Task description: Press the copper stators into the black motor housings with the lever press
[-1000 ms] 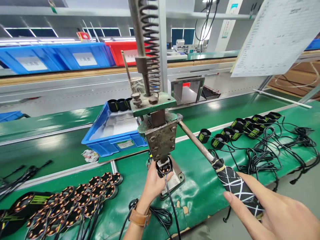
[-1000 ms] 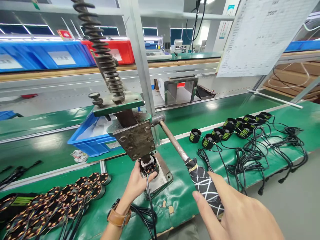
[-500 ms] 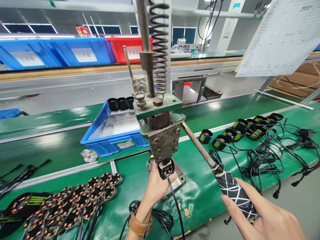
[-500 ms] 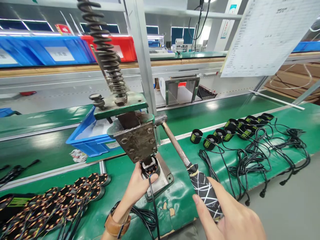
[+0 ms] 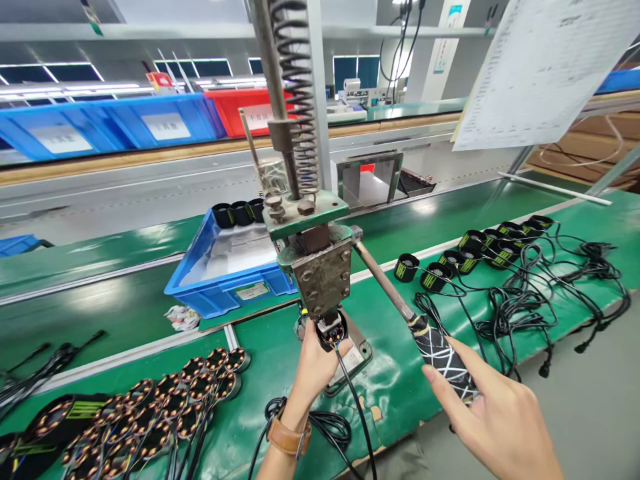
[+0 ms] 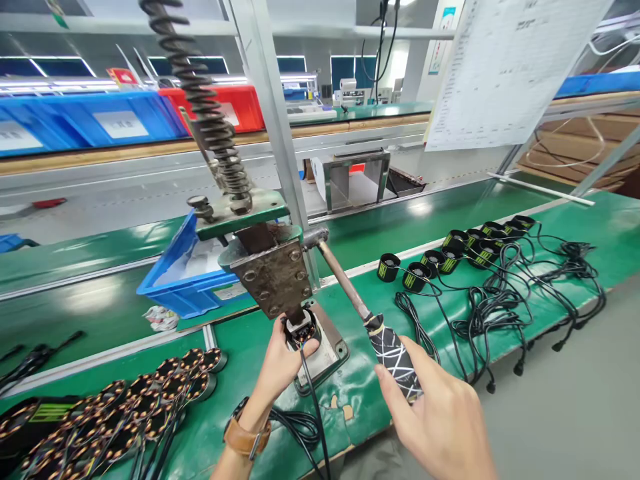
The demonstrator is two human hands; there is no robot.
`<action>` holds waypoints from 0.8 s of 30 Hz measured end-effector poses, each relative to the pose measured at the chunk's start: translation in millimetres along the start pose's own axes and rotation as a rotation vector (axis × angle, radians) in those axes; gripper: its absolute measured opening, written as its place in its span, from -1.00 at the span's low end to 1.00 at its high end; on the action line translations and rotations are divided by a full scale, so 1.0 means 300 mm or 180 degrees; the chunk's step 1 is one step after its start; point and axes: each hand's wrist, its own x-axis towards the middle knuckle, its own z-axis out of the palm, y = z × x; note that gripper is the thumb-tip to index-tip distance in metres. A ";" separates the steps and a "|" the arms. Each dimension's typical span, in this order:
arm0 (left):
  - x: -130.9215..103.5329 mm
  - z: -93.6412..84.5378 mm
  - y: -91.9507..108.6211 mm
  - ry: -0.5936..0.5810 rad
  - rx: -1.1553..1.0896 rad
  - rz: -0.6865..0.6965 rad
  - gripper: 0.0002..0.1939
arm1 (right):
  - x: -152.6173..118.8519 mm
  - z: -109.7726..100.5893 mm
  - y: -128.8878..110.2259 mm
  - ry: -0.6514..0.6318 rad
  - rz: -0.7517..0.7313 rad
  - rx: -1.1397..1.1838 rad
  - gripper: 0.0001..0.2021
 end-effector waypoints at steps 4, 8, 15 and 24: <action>0.004 0.001 -0.013 0.0050 0.0115 0.0143 -0.25 | 0.000 0.009 -0.001 0.0032 0.0060 0.0048 -0.54; 0.008 0.013 -0.023 0.0223 0.0324 0.0156 -0.27 | 0.002 0.031 0.029 0.0090 -0.0032 -0.0054 -0.53; 0.022 0.015 0.035 0.0308 0.0753 0.0213 -0.46 | 0.144 -0.264 -0.068 -0.0059 -0.0152 -0.0745 -0.52; -0.088 0.012 0.093 0.0763 0.1062 -0.0123 -0.38 | 0.134 -0.197 -0.192 0.1590 -0.0152 0.1388 -0.34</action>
